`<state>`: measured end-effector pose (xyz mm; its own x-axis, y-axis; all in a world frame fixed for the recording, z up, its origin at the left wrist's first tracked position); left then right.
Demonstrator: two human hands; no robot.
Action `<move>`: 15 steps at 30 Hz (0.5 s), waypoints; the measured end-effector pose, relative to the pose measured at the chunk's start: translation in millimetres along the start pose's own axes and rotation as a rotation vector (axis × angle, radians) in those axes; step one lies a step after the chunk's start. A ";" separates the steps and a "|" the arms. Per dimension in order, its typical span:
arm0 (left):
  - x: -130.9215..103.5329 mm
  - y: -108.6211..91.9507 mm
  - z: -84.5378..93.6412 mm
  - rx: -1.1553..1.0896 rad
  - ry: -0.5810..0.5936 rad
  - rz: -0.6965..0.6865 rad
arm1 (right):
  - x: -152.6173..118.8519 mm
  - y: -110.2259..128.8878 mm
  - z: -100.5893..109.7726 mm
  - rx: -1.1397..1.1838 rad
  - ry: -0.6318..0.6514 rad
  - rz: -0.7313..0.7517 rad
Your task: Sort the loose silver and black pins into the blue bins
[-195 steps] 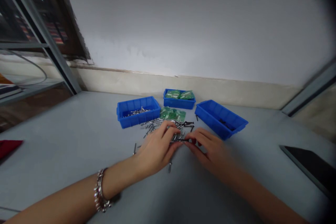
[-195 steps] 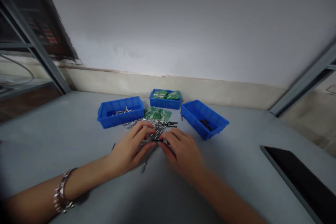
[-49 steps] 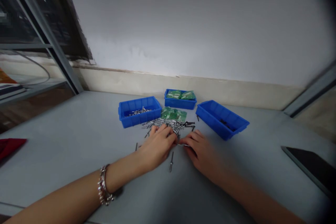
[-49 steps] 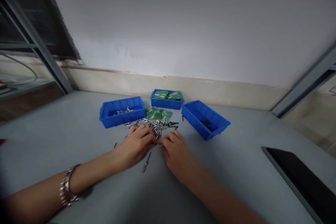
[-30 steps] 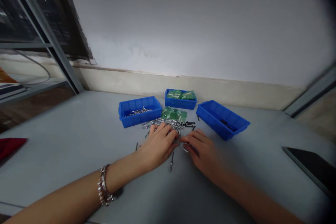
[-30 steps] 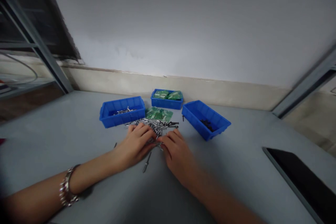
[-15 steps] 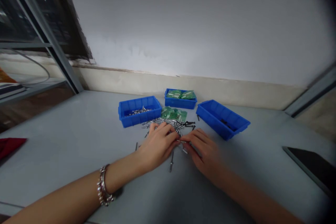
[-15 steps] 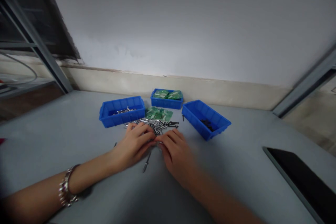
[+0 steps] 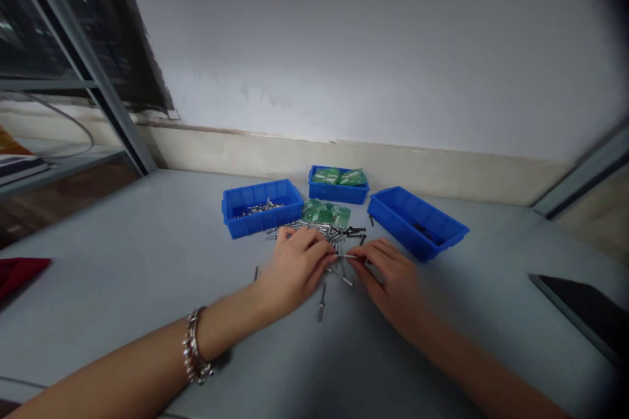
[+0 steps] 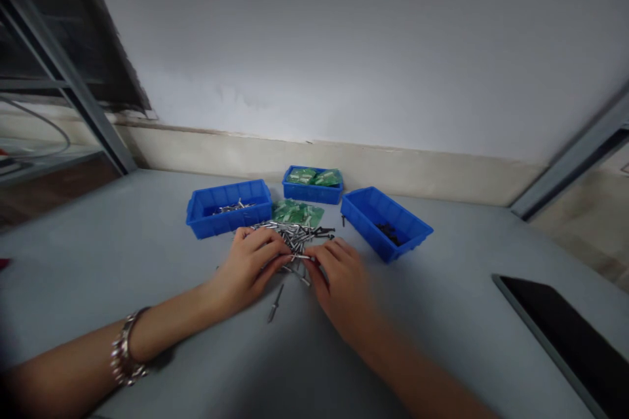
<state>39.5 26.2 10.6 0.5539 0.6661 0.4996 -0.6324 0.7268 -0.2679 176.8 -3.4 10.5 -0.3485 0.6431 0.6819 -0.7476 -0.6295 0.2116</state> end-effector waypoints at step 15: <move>0.8 -1.4 1.8 -0.017 0.000 0.003 | -0.6 2.3 0.5 0.030 0.022 -0.026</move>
<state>40.0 25.4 12.8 0.5519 0.6683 0.4987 -0.6248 0.7275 -0.2835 175.5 -5.5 10.9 -0.3421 0.6686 0.6603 -0.7392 -0.6253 0.2502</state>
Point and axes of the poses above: each hand's wrist, its own x-axis towards the middle knuckle, its own z-axis out of the back of the hand, y = z × x, the point moved 5 cm from there along x, towards the middle knuckle, and after that the axes turned 6 degrees about z, right-handed, at the moved point
